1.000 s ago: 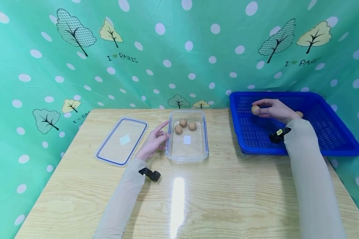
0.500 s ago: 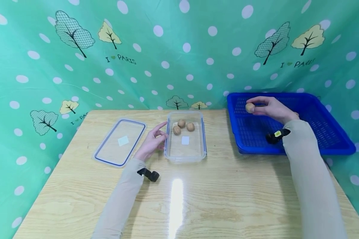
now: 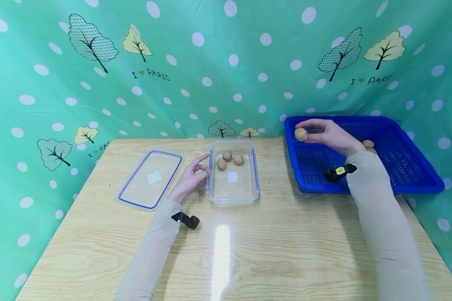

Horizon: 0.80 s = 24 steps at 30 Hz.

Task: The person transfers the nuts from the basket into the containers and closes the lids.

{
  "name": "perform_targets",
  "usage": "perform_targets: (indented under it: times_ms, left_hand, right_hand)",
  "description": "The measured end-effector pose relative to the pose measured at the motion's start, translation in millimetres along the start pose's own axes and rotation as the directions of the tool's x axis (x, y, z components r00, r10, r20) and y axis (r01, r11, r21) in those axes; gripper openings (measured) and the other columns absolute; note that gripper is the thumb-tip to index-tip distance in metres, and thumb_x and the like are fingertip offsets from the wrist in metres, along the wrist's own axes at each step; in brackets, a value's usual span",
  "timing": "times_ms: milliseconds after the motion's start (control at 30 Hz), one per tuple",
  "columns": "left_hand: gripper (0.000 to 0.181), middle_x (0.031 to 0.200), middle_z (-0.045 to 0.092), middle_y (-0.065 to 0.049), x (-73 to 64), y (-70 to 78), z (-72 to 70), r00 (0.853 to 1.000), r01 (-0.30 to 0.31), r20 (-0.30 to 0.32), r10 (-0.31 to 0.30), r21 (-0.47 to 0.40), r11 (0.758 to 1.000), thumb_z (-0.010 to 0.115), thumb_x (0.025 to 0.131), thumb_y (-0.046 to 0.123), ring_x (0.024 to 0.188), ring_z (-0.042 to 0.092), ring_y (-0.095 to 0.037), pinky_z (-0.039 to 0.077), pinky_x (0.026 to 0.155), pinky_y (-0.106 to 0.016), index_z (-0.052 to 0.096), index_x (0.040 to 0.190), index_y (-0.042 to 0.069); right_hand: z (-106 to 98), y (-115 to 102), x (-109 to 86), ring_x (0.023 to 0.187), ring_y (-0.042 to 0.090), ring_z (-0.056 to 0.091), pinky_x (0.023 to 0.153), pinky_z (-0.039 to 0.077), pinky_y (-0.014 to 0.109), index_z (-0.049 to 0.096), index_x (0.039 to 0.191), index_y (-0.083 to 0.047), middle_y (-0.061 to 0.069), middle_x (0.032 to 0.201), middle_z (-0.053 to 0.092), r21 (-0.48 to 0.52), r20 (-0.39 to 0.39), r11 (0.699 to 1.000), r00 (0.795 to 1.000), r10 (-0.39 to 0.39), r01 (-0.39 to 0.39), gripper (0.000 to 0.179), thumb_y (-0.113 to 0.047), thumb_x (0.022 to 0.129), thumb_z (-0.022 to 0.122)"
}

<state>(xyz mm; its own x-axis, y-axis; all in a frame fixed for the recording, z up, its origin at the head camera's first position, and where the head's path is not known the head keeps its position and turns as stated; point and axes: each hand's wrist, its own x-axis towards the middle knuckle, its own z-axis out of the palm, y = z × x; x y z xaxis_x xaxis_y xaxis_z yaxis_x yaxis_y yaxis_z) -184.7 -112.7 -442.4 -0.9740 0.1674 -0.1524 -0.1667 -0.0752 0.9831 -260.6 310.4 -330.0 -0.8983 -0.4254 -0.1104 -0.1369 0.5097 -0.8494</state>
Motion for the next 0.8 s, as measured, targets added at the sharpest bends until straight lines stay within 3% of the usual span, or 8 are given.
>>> perform_targets:
  times_ms: [133,400,800]
  left_hand:
    - [0.069,0.107,0.048,-0.012,-0.9,1.4,-0.6,1.0,-0.006,0.015,0.006,-0.01,1.0,0.055,0.087,-0.011,0.063,0.053,-0.014,0.055,0.051,-0.024,0.04,0.147,0.02]
    - [0.069,0.113,0.047,-0.014,-2.8,-0.4,-1.5,1.0,-0.003,0.026,0.003,-0.003,1.0,0.055,0.088,-0.011,0.067,0.056,-0.016,0.055,0.053,-0.025,0.038,0.148,0.019]
    - [0.07,0.119,0.045,-0.016,-3.8,1.6,0.8,1.0,-0.012,0.015,0.012,-0.014,1.0,0.055,0.087,-0.011,0.07,0.055,-0.013,0.055,0.054,-0.023,0.036,0.149,0.016]
  right_hand:
    - [7.7,-9.7,2.0,0.109,0.009,0.058,0.09,0.044,0.019,0.052,0.138,-0.011,0.008,0.132,0.055,-0.045,0.004,0.999,1.0,0.011,-0.011,0.047,-0.027,0.095,0.063]
    - [27.0,-20.5,9.2,0.12,0.022,0.051,0.105,0.033,0.055,0.053,0.137,-0.011,0.007,0.14,0.045,-0.033,0.032,0.999,0.999,-0.009,0.01,0.048,-0.028,0.094,0.065]
    - [51.8,-34.7,24.2,0.121,0.026,0.048,0.105,0.035,0.055,0.054,0.135,-0.01,0.006,0.138,0.047,-0.016,0.063,1.0,0.998,-0.011,0.012,0.046,-0.026,0.094,0.065]
